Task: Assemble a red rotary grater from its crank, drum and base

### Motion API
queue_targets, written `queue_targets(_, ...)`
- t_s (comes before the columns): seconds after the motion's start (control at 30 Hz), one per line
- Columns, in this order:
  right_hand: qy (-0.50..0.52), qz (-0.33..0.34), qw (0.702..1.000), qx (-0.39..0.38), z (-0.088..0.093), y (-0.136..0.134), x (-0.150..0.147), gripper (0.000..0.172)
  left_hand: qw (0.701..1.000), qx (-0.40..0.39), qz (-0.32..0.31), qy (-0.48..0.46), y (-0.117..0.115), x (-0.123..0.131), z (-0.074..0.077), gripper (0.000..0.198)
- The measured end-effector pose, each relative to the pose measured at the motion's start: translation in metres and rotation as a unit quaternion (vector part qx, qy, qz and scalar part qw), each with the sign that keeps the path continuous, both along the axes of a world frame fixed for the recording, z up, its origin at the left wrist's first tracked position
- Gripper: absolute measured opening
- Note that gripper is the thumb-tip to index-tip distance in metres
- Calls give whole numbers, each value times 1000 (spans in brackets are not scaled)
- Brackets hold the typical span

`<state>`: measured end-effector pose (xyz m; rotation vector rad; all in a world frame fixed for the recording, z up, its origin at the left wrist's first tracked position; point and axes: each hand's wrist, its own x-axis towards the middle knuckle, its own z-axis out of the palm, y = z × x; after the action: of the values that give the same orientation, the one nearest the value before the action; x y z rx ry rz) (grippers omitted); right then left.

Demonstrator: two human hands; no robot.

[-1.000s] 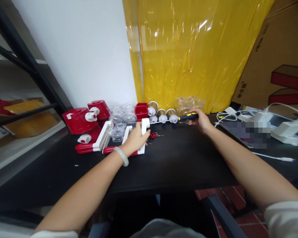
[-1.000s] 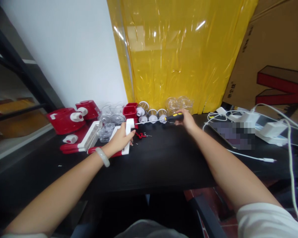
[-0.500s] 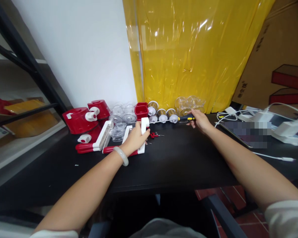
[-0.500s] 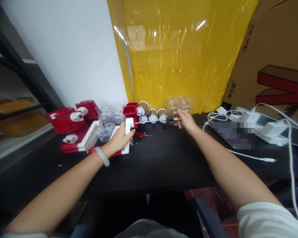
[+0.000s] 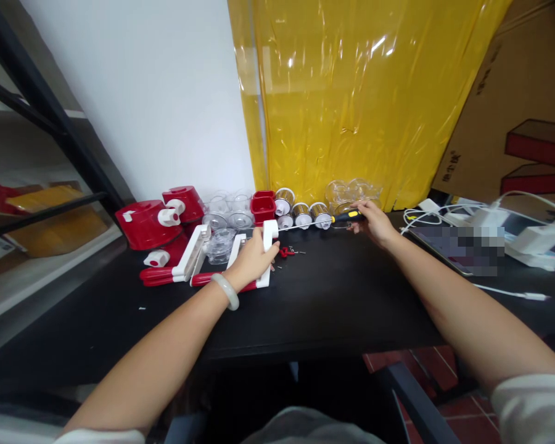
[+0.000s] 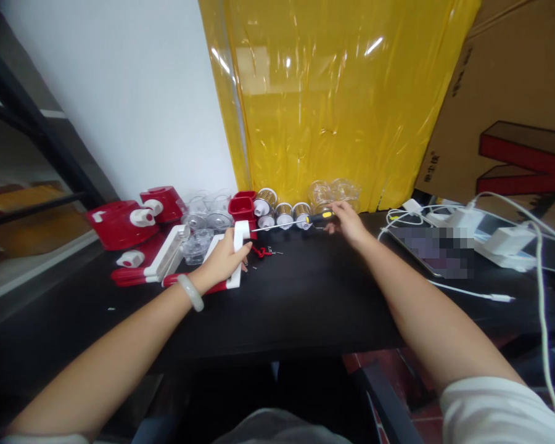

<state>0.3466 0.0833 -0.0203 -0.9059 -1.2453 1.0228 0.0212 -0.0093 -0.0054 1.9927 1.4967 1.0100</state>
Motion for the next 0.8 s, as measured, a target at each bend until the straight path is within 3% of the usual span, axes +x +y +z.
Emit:
queue_targets(0.17,-49,-26,998,10,-4,1,-1,38,1000,5,5,8,0,0,2,32)
queue_targets(0.37,14,-3,999,-35,2,-2,-3,17,1000,3,0,-1,-2,0,0,33)
queue_targets(0.57,-22,-12,1000,-17,0,0,0,17,1000,1,-1,-5,-2,1,1,32)
queue_targets(0.73,-92,-46,994,27,-4,0,0,46,1000,2,9,-4,-1,0,2,30)
queue_targets(0.8,-82,-54,995,15,-2,-1,-2,46,1000,4,8,-5,-2,0,2,30)
